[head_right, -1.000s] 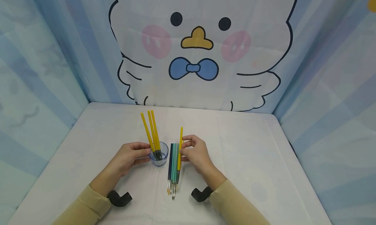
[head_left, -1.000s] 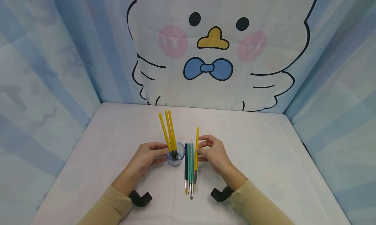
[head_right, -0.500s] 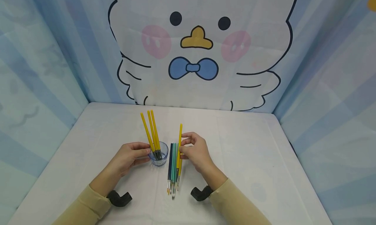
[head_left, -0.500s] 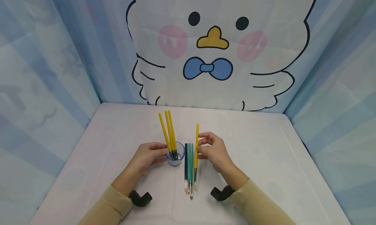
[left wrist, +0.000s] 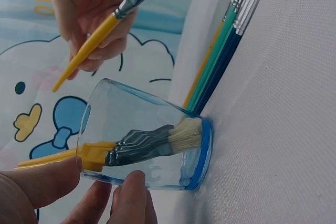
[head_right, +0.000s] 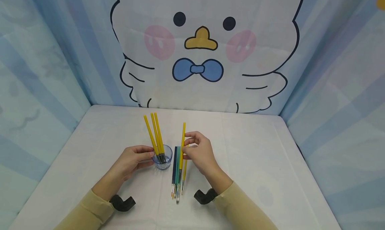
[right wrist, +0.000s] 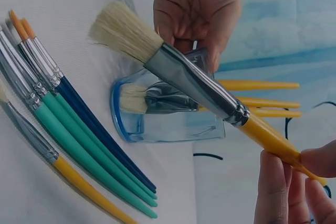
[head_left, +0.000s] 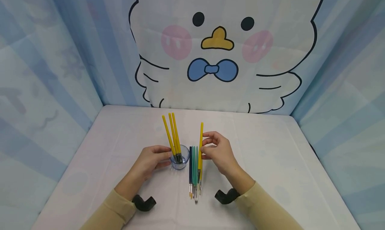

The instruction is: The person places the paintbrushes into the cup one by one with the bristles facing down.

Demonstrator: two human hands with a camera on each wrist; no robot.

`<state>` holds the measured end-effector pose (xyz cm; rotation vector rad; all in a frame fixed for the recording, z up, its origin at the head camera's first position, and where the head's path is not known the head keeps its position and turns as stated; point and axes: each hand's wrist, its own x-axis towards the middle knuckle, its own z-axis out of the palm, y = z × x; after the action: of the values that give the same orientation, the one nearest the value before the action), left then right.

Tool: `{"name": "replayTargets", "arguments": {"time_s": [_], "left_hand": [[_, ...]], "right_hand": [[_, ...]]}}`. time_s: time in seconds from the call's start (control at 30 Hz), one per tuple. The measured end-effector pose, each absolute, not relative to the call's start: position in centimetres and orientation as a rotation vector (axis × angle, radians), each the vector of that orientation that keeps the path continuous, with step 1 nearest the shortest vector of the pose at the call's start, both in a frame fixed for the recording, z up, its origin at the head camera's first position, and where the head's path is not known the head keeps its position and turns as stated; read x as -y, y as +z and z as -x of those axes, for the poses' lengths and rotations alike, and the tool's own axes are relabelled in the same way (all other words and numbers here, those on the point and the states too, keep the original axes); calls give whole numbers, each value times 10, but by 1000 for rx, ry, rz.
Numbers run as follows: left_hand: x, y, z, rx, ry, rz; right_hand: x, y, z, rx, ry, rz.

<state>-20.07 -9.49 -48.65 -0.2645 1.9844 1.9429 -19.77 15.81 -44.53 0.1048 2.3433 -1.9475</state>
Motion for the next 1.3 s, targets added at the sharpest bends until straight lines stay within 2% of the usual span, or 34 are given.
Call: {"name": "replayTargets", "arguments": {"time_s": [1.3], "left_hand": [[95,-488,201,-1992,1942,272]], "right_hand": [[-144,-413,204,-2362,-2220,100]]}}
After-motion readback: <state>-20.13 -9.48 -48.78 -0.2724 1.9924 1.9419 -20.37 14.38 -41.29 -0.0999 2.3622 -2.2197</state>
